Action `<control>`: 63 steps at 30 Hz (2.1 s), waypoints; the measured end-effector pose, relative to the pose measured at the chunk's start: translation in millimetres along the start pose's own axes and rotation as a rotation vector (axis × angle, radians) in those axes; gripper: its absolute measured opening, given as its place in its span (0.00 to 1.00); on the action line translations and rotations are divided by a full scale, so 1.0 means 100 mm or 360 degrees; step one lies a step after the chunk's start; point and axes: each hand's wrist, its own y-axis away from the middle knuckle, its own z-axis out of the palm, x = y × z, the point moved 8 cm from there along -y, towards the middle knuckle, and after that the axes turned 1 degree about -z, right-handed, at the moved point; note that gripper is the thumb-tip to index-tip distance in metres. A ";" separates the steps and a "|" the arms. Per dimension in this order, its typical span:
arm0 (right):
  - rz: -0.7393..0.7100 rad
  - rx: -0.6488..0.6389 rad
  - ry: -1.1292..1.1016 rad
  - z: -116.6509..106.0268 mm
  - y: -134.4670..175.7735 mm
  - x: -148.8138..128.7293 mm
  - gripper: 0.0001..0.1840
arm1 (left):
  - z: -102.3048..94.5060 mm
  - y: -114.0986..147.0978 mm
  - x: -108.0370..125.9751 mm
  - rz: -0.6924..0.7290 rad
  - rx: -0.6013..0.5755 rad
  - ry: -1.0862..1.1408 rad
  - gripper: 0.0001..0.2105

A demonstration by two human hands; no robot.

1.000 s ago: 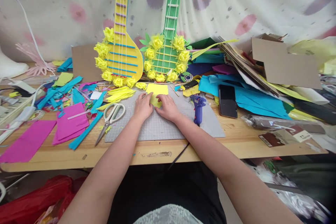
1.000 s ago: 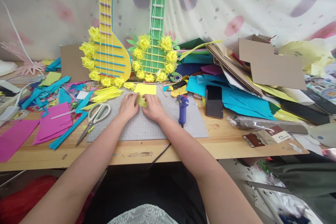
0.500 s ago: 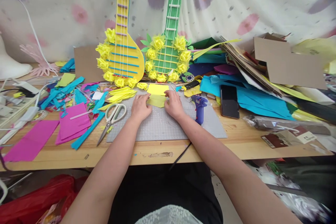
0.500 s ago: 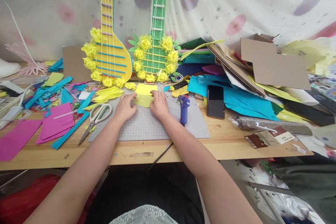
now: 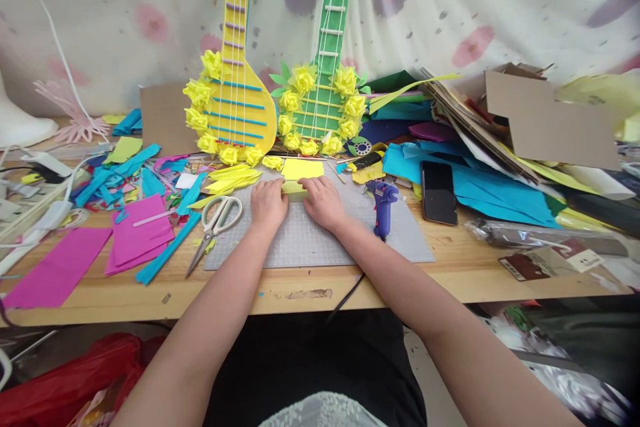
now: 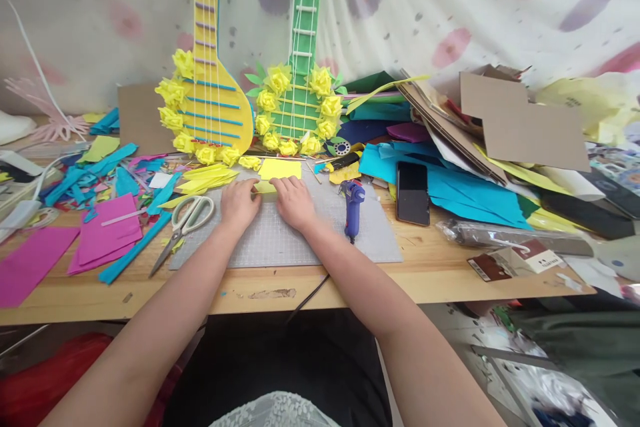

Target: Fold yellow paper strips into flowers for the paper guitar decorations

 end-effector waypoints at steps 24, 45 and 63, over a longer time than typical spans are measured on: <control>0.0194 -0.0090 -0.0363 0.07 0.02 0.23 0.15 | 0.12 0.01 0.19 0.0177 -0.0073 0.0358 0.20; 0.0511 -0.0168 -0.0654 0.18 0.00 0.35 0.09 | 0.17 -0.03 0.03 -0.0021 -0.0097 0.0373 0.08; 0.0758 -0.0154 -0.0319 0.16 0.00 0.35 0.07 | 0.17 -0.03 0.04 -0.0056 -0.0126 0.0327 0.08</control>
